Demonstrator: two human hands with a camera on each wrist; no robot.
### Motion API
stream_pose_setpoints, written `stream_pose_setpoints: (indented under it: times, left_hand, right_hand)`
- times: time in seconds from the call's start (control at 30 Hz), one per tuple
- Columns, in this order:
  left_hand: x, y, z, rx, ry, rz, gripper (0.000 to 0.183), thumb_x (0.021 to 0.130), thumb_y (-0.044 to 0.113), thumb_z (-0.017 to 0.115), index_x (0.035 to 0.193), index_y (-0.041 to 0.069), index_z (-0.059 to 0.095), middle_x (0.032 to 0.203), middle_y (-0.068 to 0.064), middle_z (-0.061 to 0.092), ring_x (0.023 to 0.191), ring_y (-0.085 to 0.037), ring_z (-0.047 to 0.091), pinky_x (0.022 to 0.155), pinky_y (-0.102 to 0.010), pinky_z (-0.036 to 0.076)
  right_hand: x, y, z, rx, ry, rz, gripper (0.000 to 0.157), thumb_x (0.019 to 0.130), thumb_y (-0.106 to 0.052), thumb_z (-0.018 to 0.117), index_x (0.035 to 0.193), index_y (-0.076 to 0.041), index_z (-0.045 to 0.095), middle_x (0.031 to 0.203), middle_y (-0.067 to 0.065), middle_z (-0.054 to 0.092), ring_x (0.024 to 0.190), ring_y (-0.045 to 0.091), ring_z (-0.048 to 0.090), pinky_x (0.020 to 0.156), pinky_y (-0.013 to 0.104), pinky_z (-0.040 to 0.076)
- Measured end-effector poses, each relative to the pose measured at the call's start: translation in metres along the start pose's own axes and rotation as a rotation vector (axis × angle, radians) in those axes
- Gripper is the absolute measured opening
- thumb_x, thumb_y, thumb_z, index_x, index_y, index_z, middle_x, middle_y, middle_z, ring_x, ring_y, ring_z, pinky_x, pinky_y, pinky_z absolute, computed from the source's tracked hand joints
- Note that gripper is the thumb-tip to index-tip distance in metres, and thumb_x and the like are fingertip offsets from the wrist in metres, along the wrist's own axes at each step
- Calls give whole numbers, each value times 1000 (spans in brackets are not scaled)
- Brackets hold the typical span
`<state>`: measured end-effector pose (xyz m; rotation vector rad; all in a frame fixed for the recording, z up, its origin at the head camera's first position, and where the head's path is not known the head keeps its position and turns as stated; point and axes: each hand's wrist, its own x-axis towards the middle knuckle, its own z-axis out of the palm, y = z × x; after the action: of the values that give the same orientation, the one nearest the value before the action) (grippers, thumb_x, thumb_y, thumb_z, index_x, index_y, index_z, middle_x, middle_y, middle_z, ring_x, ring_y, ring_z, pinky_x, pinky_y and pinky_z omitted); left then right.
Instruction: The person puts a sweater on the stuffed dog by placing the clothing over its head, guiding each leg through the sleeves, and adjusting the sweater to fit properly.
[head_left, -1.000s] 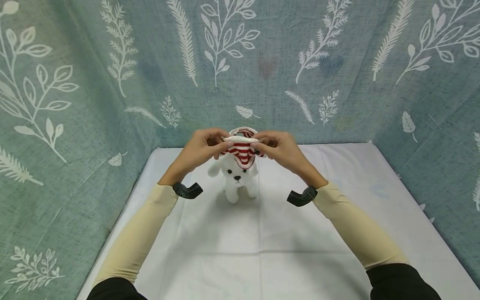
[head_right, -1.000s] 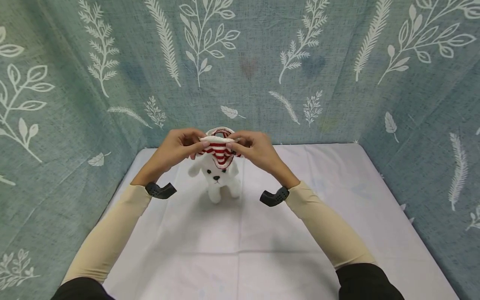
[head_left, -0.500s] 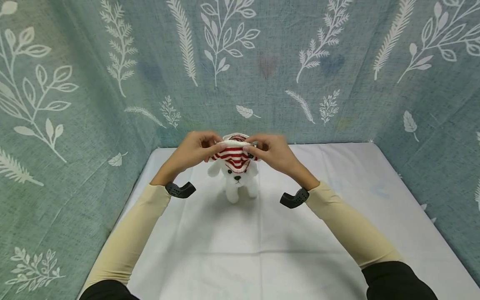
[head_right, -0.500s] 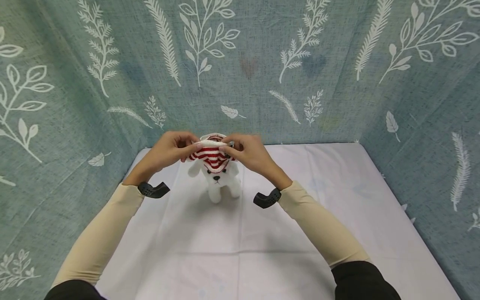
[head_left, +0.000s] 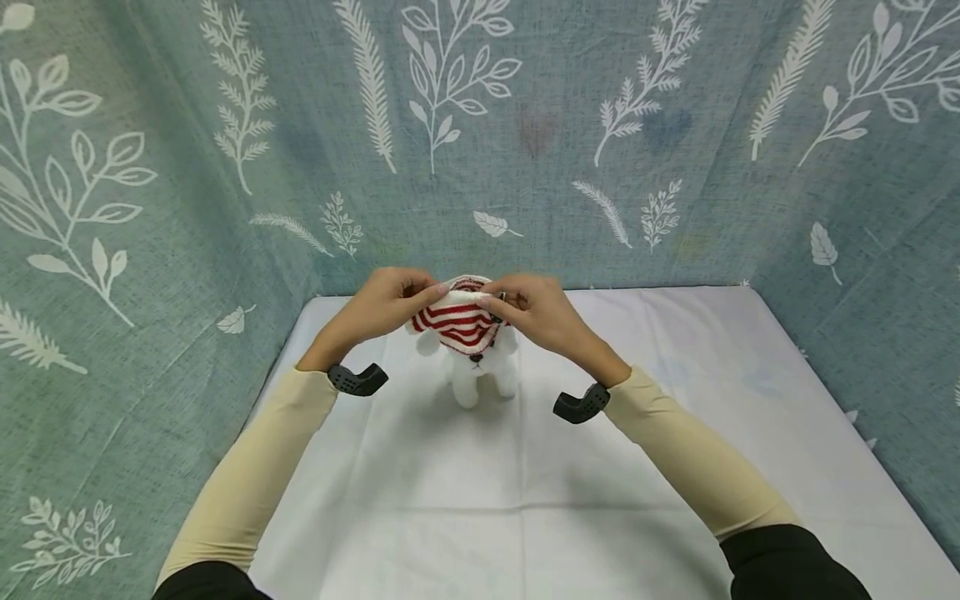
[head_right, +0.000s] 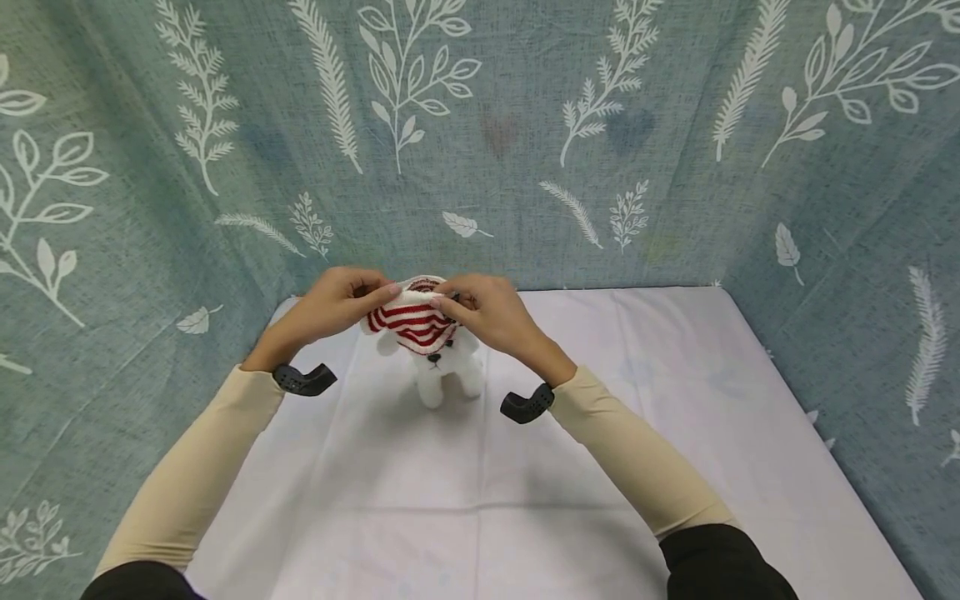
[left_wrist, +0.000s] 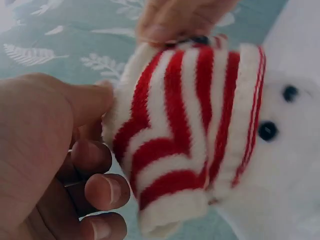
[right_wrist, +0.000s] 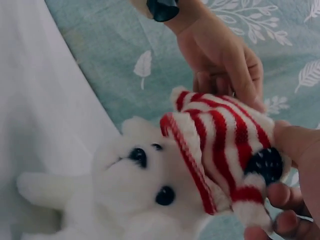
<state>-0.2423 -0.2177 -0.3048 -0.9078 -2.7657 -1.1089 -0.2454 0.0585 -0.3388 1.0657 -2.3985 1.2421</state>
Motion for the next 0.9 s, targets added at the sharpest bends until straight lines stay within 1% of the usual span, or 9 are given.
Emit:
stream_pose_setpoints:
  times: [0.1,0.2,0.27,0.37,0.47,0.63,0.7,0.77,0.9]
  left_hand:
    - [2,-6,8,71,-13,30,35,108,38,55,87,17,73,68,-2,57,57,-21,50,55,-36,43]
    - [3,-8,16,137,-2,51,28,106,32,61,89,15,76,76,-3,57,62,-20,49,57,-37,43]
    - [3,-8,21,188,13,54,21,103,29,66,94,14,78,84,-4,56,67,-20,48,60,-38,44]
    - [3,-7,26,252,28,44,14,98,29,72,100,16,79,94,-6,54,76,-22,47,64,-39,44]
    - [4,-7,29,280,18,19,19,97,30,74,109,16,78,102,-9,54,85,-23,48,69,-40,45]
    - [3,-8,31,236,-83,-83,33,102,37,65,128,18,70,105,-7,62,87,-23,55,72,-43,49]
    - [2,-9,31,205,-129,-150,39,104,44,60,135,21,64,104,-5,65,84,-22,59,73,-44,50]
    - [1,-10,32,162,-166,-228,44,105,49,55,142,25,58,100,-6,67,78,-23,62,71,-45,52]
    - [0,-10,36,42,-210,-360,53,104,56,53,149,30,49,94,-10,67,67,-27,66,63,-45,57]
  right_hand:
    - [0,1,4,-44,22,11,22,103,-31,65,106,-15,81,80,1,56,70,19,47,64,36,40]
    - [0,3,9,-105,59,30,24,103,-30,66,99,-13,82,96,6,60,88,25,51,74,40,43]
    - [0,4,13,-143,74,48,23,102,-30,68,95,-14,82,104,9,61,98,29,50,82,44,41]
    - [-1,5,18,-166,65,96,18,100,-30,70,99,-16,81,113,12,61,104,32,45,86,48,37]
    - [-2,6,23,-159,23,144,17,101,-28,68,107,-17,80,116,11,61,105,31,46,92,51,33]
    - [-6,7,25,-117,-68,255,24,104,-31,63,122,-19,74,112,8,62,99,26,53,88,48,41]
    - [-7,7,24,-89,-104,297,28,105,-35,60,127,-22,71,114,6,65,92,25,55,79,45,45]
    - [-7,9,23,-66,-138,331,32,106,-40,57,132,-24,68,118,4,68,90,24,59,77,44,46]
    - [-8,12,22,-51,-195,403,41,106,-51,51,141,-31,61,130,6,67,96,23,65,78,44,49]
